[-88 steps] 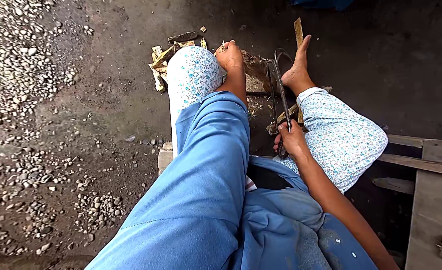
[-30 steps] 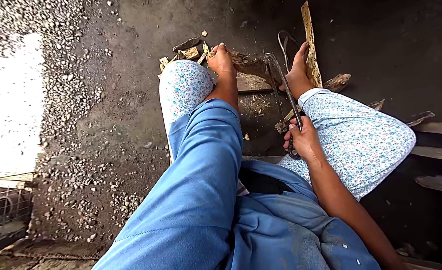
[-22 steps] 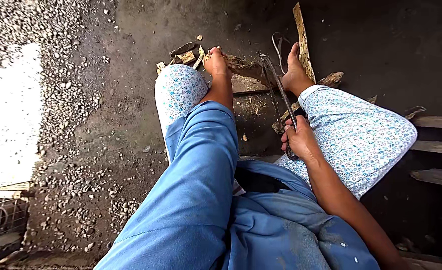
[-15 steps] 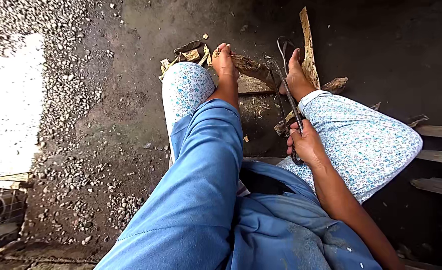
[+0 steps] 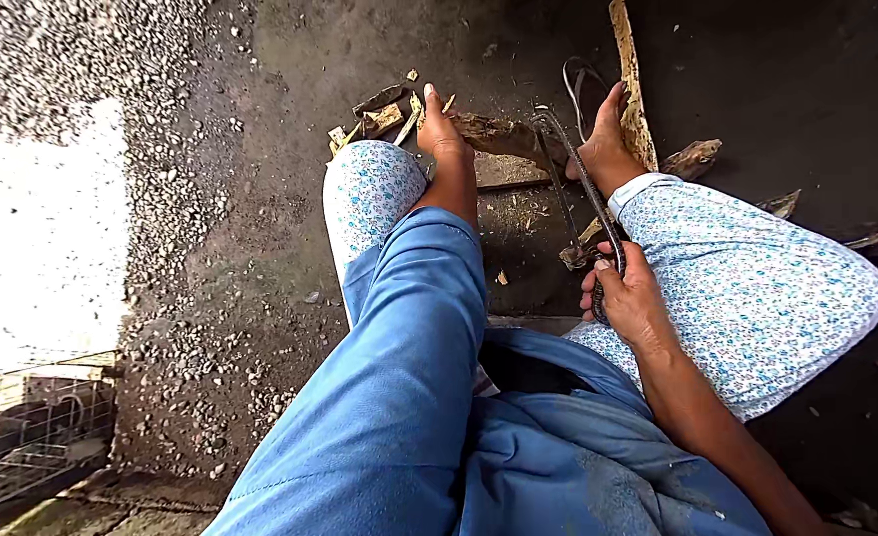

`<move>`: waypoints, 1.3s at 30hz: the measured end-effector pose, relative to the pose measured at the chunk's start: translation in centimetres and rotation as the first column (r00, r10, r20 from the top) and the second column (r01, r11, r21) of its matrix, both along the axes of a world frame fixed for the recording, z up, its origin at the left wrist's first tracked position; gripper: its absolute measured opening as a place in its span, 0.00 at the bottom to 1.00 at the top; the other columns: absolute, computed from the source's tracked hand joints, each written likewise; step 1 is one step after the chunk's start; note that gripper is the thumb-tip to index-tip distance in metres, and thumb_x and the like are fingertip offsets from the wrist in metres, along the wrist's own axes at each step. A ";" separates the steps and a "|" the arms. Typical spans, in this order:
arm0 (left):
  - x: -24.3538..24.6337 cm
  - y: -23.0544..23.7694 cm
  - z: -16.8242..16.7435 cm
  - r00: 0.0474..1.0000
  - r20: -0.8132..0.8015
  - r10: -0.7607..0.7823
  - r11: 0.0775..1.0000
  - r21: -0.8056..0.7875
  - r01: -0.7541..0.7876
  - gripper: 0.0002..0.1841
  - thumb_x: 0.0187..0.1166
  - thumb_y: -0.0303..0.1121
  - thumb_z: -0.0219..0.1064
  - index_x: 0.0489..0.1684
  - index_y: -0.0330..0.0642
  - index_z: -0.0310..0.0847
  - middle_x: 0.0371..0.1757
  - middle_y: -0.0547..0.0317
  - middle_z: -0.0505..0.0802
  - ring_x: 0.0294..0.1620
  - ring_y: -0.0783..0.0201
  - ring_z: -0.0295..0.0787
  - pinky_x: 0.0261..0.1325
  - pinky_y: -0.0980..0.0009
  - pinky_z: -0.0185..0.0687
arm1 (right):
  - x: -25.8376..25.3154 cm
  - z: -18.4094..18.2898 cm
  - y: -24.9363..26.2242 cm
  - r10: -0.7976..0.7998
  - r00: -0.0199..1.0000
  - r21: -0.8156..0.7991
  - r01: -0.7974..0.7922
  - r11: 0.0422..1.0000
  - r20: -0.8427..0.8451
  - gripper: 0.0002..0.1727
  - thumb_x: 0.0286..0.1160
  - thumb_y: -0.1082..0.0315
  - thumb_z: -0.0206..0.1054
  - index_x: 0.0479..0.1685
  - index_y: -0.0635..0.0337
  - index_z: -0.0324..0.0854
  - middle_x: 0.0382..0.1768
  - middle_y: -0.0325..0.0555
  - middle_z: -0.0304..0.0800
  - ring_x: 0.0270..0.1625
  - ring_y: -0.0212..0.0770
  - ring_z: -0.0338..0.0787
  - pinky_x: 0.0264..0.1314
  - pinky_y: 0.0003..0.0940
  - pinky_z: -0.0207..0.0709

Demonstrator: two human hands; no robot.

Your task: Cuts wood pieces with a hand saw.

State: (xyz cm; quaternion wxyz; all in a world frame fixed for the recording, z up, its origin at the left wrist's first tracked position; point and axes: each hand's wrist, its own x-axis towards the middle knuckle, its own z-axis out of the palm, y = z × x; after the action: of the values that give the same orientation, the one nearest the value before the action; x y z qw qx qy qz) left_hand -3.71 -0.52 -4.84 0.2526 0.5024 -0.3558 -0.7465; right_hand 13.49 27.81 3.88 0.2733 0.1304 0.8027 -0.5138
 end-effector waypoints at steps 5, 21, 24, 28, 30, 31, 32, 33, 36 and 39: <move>-0.2 0.0 0.0 1.000 -0.007 0.006 0.999 -0.031 -0.006 0.07 0.90 0.32 0.60 0.48 0.37 0.79 0.28 0.56 0.81 0.25 0.64 0.80 0.34 0.66 0.84 | -0.7 1.9 0.8 0.037 0.999 0.066 -0.036 0.997 -0.002 0.18 0.96 0.67 0.46 0.77 0.61 0.63 0.26 0.41 0.80 0.17 0.33 0.85 0.19 0.30 0.84; -0.2 -0.5 -0.4 0.999 0.035 0.009 0.999 -0.036 -0.008 0.07 0.91 0.31 0.55 0.46 0.38 0.76 0.27 0.58 0.80 0.24 0.65 0.80 0.33 0.68 0.84 | -2.1 1.0 0.8 0.030 0.997 0.046 -0.034 0.998 0.073 0.13 0.96 0.66 0.46 0.70 0.59 0.63 0.22 0.40 0.78 0.15 0.35 0.84 0.17 0.32 0.85; -0.6 -0.6 -0.3 0.995 -0.069 -0.065 0.997 -0.047 0.062 0.06 0.89 0.28 0.57 0.46 0.37 0.78 0.25 0.59 0.79 0.22 0.67 0.78 0.31 0.70 0.83 | -4.0 1.4 -0.5 -0.005 0.995 0.075 -0.003 0.997 0.099 0.14 0.97 0.65 0.47 0.71 0.60 0.62 0.24 0.41 0.78 0.16 0.35 0.84 0.19 0.33 0.86; -0.1 0.5 0.2 0.988 -0.125 -0.089 0.995 -0.058 0.082 0.06 0.88 0.25 0.56 0.48 0.36 0.78 0.26 0.59 0.79 0.22 0.67 0.78 0.31 0.70 0.82 | -10.1 -2.7 -4.5 0.039 0.998 0.086 -0.043 0.995 0.051 0.16 0.97 0.62 0.46 0.73 0.59 0.60 0.25 0.45 0.78 0.15 0.40 0.82 0.17 0.39 0.83; 0.6 0.5 0.3 0.995 -0.089 -0.035 0.999 -0.041 0.031 0.07 0.88 0.25 0.56 0.54 0.35 0.78 0.27 0.58 0.80 0.22 0.66 0.78 0.30 0.69 0.83 | -9.9 -2.9 -4.9 0.036 0.997 0.059 -0.040 0.997 0.065 0.15 0.97 0.61 0.46 0.72 0.57 0.60 0.24 0.45 0.78 0.14 0.40 0.81 0.15 0.39 0.82; 0.9 0.5 0.3 0.997 -0.072 -0.030 0.999 -0.042 0.027 0.09 0.88 0.24 0.55 0.58 0.34 0.77 0.28 0.57 0.79 0.21 0.66 0.79 0.29 0.69 0.84 | -8.8 -2.2 -4.4 0.043 0.996 0.060 -0.048 0.997 0.078 0.16 0.97 0.60 0.46 0.73 0.56 0.59 0.24 0.44 0.78 0.14 0.40 0.81 0.15 0.40 0.83; 0.9 0.4 0.3 0.998 -0.060 -0.028 0.999 -0.030 0.026 0.10 0.88 0.24 0.55 0.60 0.34 0.76 0.30 0.56 0.79 0.22 0.66 0.79 0.30 0.70 0.85 | -7.3 -1.3 -3.4 0.056 0.995 0.067 -0.062 0.996 0.084 0.16 0.97 0.59 0.47 0.74 0.55 0.59 0.24 0.45 0.78 0.14 0.41 0.82 0.15 0.40 0.83; 0.7 0.1 0.3 0.999 -0.045 -0.017 1.000 -0.016 0.016 0.10 0.89 0.25 0.55 0.60 0.34 0.76 0.30 0.56 0.80 0.22 0.65 0.80 0.31 0.69 0.85 | -5.8 -0.3 -2.2 0.065 0.994 0.076 -0.071 0.995 0.085 0.16 0.97 0.60 0.47 0.74 0.56 0.60 0.24 0.44 0.78 0.15 0.40 0.82 0.16 0.39 0.84; 0.5 -0.6 -0.3 1.000 -0.011 -0.015 1.000 0.016 0.015 0.06 0.89 0.28 0.55 0.51 0.37 0.75 0.28 0.57 0.79 0.23 0.66 0.80 0.32 0.69 0.85 | -2.7 1.6 0.3 0.040 0.996 0.092 -0.047 0.995 0.077 0.13 0.96 0.66 0.47 0.69 0.59 0.63 0.22 0.40 0.78 0.15 0.35 0.84 0.17 0.31 0.85; 0.1 -0.8 -0.2 0.999 0.025 -0.031 1.000 -0.003 0.031 0.07 0.89 0.31 0.58 0.45 0.38 0.77 0.27 0.58 0.81 0.26 0.65 0.81 0.35 0.67 0.84 | -4.5 2.4 -1.3 -0.004 0.991 0.088 -0.008 0.996 0.132 0.13 0.97 0.64 0.46 0.70 0.58 0.61 0.23 0.41 0.77 0.14 0.36 0.82 0.16 0.33 0.84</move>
State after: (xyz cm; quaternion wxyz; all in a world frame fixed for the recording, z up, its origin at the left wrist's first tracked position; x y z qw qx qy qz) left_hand -3.56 -1.29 -5.06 0.2374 0.5057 -0.3677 -0.7435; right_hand 9.02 26.49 6.27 0.3203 0.1752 0.8048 -0.4680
